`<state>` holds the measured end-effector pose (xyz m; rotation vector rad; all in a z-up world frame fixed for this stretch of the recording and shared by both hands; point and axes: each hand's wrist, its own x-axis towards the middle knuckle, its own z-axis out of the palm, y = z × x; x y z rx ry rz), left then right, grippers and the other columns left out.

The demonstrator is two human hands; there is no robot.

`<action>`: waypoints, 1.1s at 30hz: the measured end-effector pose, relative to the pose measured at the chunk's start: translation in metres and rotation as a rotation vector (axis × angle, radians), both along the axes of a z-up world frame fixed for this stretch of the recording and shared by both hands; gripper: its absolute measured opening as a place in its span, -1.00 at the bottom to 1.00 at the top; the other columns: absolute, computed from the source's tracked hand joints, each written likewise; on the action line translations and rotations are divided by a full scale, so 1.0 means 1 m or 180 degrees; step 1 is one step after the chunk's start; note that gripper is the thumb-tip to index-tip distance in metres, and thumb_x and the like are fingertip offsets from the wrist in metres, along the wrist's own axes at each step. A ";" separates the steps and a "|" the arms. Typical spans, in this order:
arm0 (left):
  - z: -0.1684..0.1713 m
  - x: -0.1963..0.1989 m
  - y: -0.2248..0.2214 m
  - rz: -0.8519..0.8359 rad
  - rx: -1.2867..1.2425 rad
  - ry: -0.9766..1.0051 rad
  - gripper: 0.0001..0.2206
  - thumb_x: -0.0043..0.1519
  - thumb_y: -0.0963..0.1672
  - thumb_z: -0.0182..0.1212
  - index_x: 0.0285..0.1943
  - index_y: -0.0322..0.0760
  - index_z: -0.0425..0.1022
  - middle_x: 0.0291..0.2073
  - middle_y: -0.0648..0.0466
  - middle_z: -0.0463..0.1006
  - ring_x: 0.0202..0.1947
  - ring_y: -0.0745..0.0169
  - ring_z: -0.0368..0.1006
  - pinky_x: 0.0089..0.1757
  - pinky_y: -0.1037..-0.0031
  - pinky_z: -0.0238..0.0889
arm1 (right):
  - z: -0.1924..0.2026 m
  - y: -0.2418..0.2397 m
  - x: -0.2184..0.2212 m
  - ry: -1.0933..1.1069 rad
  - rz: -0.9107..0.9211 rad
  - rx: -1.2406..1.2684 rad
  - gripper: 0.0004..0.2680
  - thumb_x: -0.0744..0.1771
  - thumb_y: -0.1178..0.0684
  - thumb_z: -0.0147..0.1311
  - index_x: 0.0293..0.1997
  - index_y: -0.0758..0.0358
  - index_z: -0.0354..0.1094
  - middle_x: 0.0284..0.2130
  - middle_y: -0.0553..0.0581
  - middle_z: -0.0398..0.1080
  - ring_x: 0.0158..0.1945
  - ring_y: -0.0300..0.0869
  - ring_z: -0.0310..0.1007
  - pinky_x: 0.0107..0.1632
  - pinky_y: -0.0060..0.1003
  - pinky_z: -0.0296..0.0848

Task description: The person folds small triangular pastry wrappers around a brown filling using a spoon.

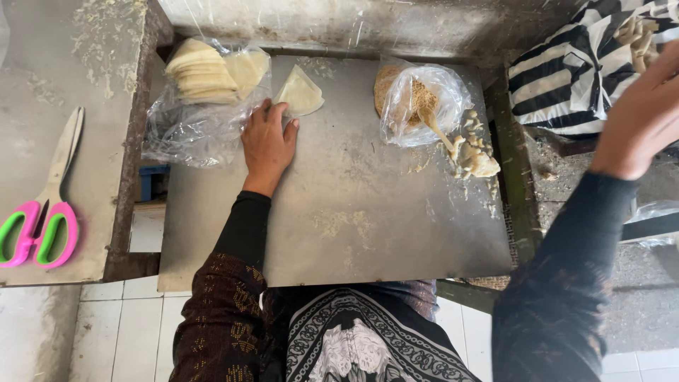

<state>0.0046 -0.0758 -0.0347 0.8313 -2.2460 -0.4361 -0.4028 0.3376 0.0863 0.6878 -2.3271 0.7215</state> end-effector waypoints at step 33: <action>0.037 0.000 0.008 -0.0931 0.2630 0.1804 -0.75 0.38 -0.04 0.22 -0.04 -0.35 0.55 -0.35 0.17 0.57 -0.34 0.50 0.48 -0.31 0.60 0.38 | -0.080 -0.265 0.236 -0.2449 0.2985 -0.0706 -0.91 0.41 0.16 0.14 -0.04 0.35 0.42 -0.31 0.18 0.51 -0.29 -0.28 0.45 -0.24 -0.39 0.44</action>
